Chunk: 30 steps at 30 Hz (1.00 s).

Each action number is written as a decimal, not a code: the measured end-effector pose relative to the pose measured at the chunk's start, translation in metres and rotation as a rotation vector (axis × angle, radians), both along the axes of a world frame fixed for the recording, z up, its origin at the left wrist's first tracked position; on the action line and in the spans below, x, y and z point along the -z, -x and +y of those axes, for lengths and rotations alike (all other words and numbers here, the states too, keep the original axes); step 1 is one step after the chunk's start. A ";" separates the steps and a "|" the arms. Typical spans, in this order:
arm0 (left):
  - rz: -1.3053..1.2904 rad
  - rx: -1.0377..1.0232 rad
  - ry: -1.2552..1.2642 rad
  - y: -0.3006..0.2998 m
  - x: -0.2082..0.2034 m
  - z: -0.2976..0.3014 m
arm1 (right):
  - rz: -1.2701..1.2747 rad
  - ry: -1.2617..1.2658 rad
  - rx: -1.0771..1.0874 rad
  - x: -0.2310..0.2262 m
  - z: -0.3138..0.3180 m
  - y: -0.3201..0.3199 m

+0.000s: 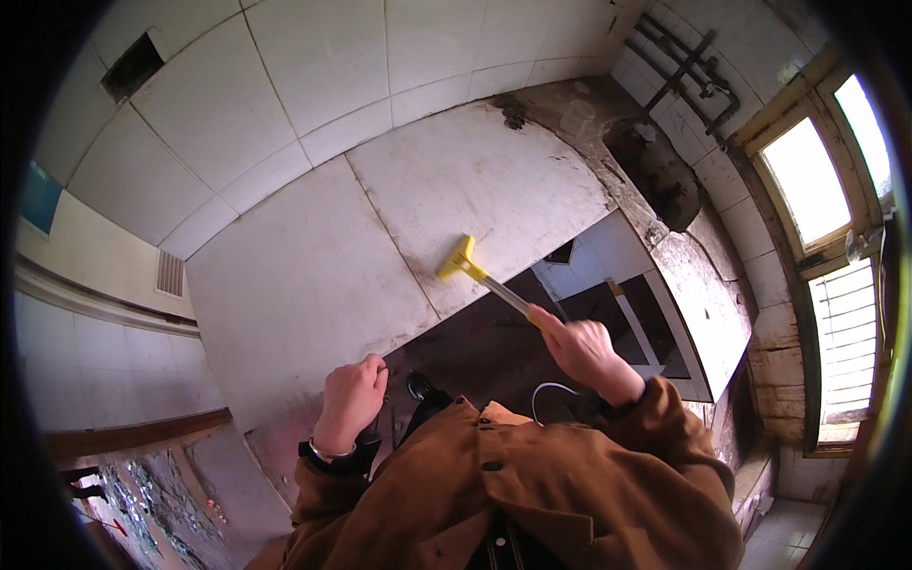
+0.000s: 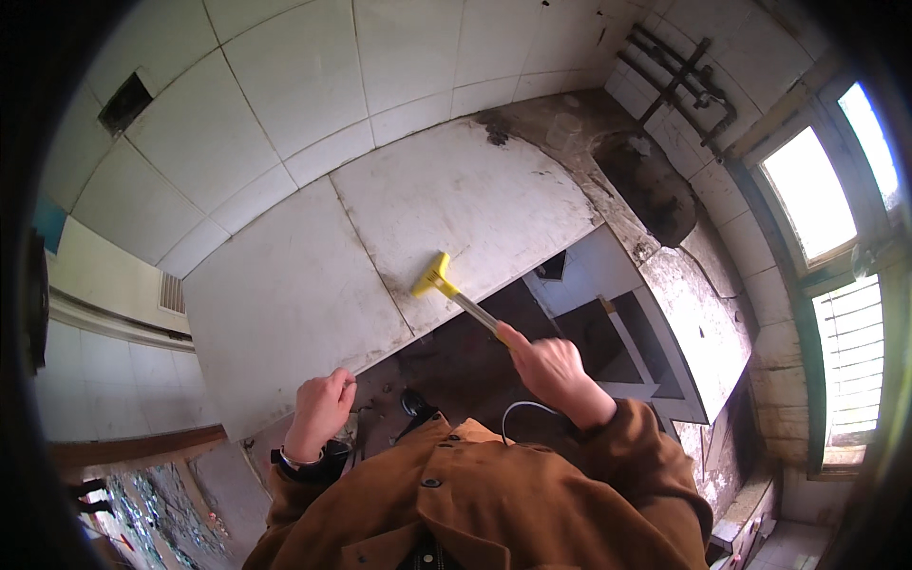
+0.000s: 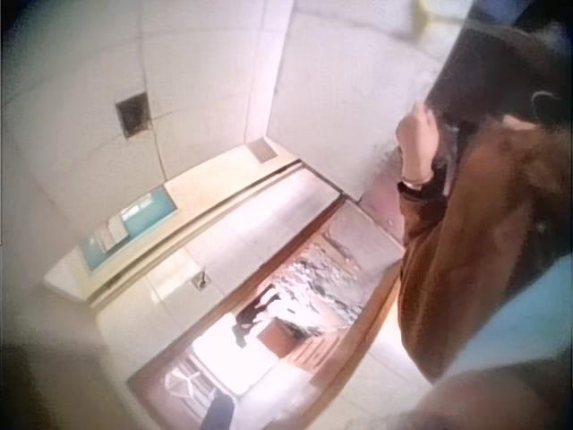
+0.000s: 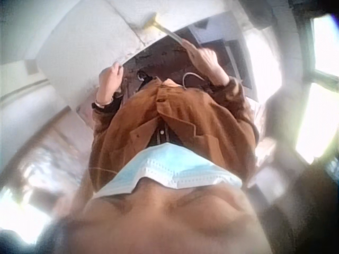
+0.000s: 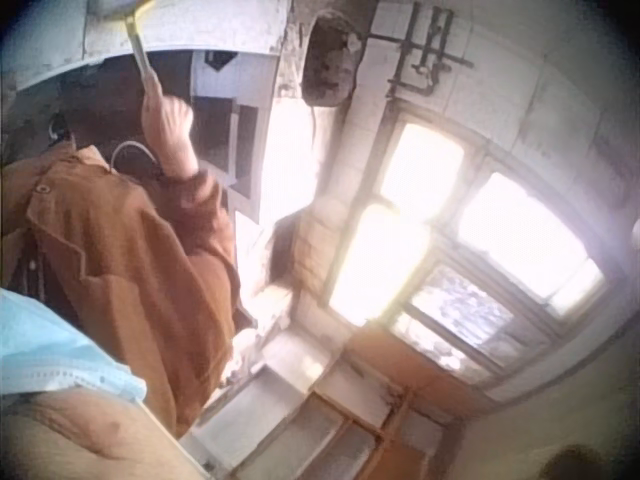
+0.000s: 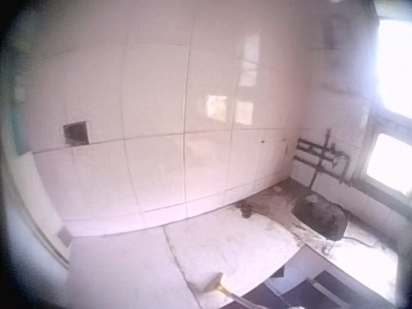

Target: The person uses a yellow scraper to remove material from a white tiled surface in a small room. They repeatedly scrape along the seams and edges of the tiles, working methodically across the area.

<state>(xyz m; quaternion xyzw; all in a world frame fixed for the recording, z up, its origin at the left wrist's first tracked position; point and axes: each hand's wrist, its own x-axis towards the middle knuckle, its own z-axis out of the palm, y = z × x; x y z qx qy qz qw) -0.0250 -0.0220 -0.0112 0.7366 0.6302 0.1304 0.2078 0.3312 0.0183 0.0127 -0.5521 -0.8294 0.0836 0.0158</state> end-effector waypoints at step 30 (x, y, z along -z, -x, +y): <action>-0.039 -0.137 0.026 -0.086 -0.028 -0.182 | 0.004 -0.049 -0.164 0.002 -0.003 -0.064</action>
